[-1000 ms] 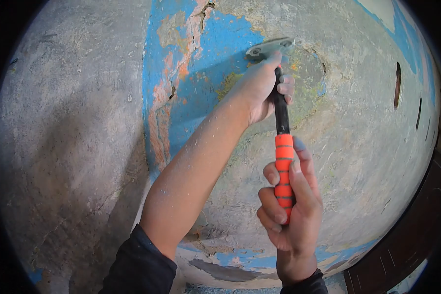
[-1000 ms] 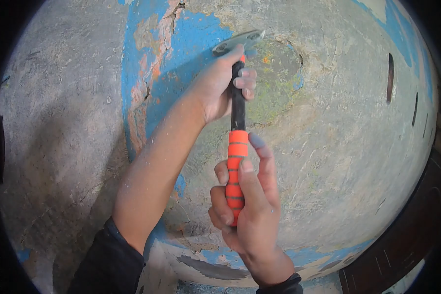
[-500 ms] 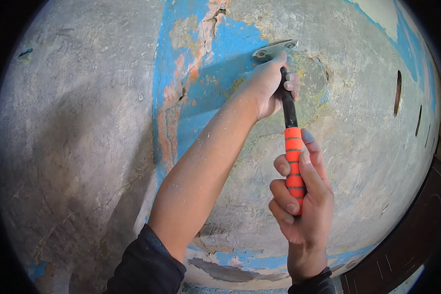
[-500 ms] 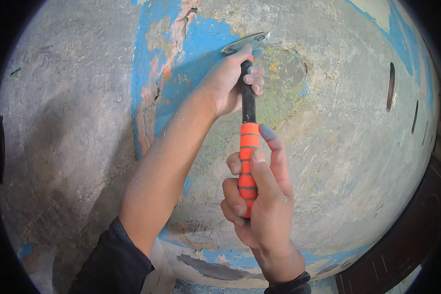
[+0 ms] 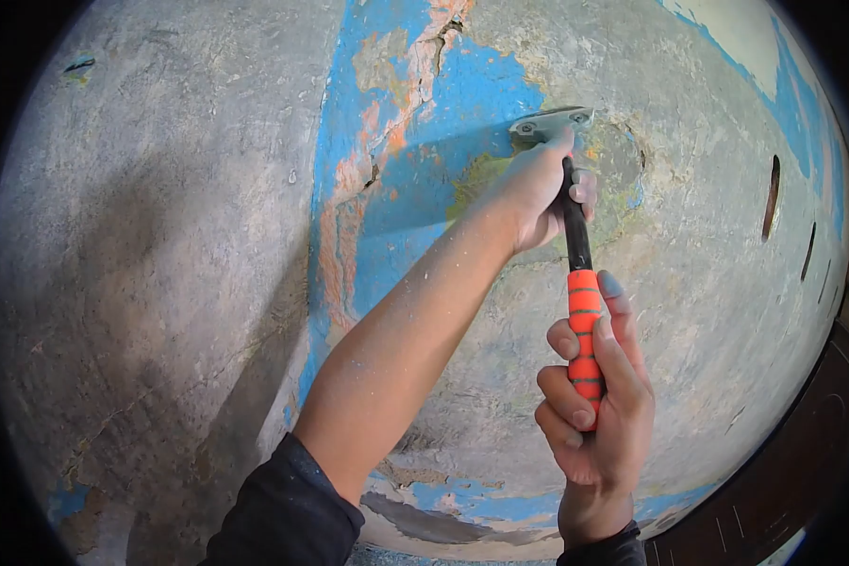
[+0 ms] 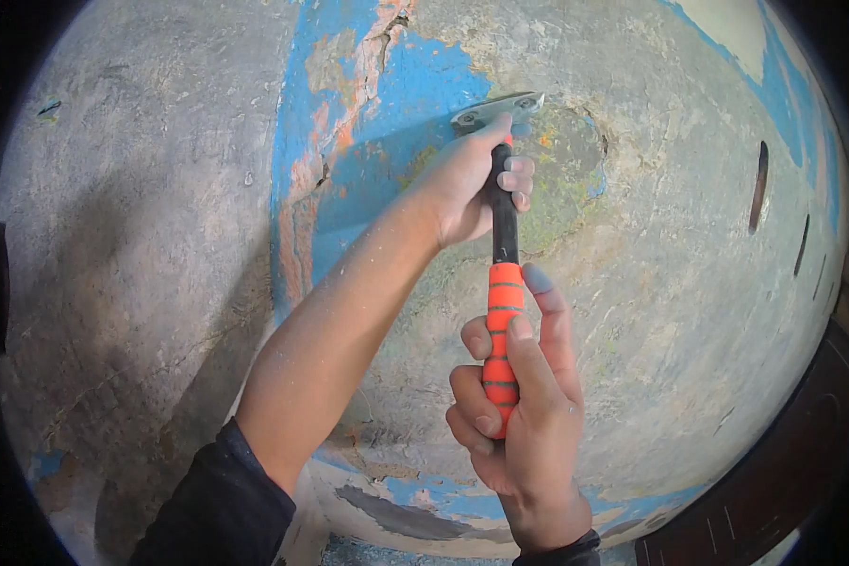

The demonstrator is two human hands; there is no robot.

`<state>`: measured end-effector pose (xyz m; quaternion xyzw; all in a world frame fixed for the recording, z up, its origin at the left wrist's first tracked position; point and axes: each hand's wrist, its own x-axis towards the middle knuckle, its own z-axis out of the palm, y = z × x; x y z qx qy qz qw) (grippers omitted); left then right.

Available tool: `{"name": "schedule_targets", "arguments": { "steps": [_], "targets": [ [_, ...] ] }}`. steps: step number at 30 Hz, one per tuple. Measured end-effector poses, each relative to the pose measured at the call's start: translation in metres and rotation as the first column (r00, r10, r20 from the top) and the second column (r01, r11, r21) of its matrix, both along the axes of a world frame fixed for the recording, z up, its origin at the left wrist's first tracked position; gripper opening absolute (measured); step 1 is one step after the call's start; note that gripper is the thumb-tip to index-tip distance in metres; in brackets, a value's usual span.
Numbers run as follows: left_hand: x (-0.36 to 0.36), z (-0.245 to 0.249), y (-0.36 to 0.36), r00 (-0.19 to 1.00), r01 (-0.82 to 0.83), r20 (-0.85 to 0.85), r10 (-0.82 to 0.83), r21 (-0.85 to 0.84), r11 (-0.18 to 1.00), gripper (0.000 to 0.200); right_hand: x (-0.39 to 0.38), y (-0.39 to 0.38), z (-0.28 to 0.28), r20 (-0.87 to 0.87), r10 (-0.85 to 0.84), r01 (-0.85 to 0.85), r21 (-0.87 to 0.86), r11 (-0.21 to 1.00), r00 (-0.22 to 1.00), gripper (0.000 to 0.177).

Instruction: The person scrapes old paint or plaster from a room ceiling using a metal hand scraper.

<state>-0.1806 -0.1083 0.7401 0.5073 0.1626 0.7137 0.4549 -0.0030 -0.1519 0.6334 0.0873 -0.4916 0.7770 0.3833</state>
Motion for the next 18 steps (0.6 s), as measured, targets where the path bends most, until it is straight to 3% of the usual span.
{"name": "schedule_targets", "arguments": {
  "steps": [3,13,18],
  "targets": [
    [-0.003,0.001,0.007,0.999,-0.002,-0.032,0.004,0.063,0.998,0.025,-0.002,0.004,-0.002,-0.020,0.025,-0.025,-0.001,1.000,0.999,0.039],
    [0.006,-0.005,0.007,0.999,-0.035,0.002,0.034,0.011,0.999,0.028,0.005,0.014,-0.008,0.011,0.003,-0.003,0.035,0.999,1.000,0.038],
    [-0.003,0.017,0.012,0.997,-0.070,-0.019,0.071,0.029,0.997,0.028,-0.004,0.018,0.004,0.007,-0.035,0.035,0.056,0.998,0.999,0.039]
  ]
}}
